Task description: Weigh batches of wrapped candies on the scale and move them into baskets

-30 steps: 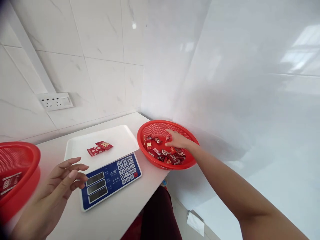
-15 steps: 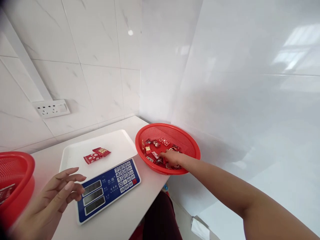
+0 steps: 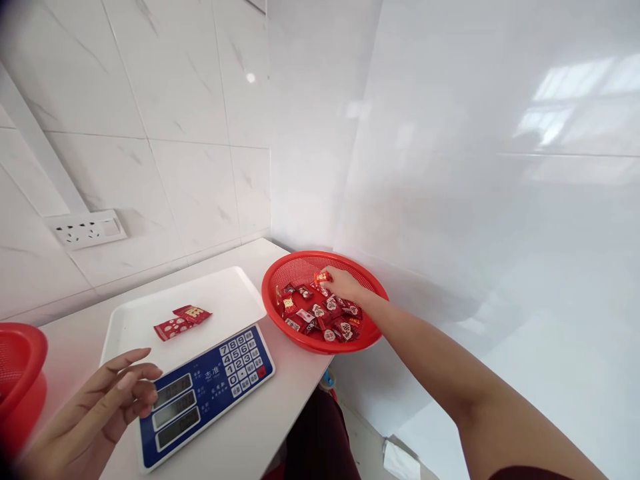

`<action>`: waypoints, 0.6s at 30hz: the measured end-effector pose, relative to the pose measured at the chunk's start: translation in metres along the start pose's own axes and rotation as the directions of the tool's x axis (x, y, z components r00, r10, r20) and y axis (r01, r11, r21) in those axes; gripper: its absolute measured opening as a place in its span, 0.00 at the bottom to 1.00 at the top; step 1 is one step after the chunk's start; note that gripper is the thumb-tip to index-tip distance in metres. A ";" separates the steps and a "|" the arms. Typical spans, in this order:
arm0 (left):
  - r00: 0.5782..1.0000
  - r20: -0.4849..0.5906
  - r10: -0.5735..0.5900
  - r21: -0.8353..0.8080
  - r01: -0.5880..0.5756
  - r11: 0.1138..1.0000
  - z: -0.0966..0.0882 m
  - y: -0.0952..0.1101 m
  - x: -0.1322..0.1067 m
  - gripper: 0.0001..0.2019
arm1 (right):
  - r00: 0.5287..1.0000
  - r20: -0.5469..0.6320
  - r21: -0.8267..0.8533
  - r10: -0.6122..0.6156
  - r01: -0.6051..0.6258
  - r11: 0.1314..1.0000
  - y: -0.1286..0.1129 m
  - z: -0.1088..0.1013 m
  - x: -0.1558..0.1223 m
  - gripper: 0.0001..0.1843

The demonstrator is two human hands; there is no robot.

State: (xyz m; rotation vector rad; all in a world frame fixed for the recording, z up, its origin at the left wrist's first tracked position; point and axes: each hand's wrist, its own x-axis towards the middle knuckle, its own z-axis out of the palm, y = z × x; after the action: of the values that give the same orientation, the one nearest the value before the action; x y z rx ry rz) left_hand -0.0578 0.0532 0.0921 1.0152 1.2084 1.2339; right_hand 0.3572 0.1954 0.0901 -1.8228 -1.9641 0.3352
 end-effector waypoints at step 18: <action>0.999 -0.026 -0.043 -0.012 0.042 0.999 0.003 0.001 0.006 0.25 | 0.991 -0.107 0.226 0.075 -0.050 0.973 -0.016 0.013 0.015 0.19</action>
State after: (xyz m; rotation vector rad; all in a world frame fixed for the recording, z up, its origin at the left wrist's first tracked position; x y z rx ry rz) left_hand -0.0556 0.0593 0.0929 0.9632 1.2357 1.2228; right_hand 0.3367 0.2100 0.0883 -1.7227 -1.7200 0.4417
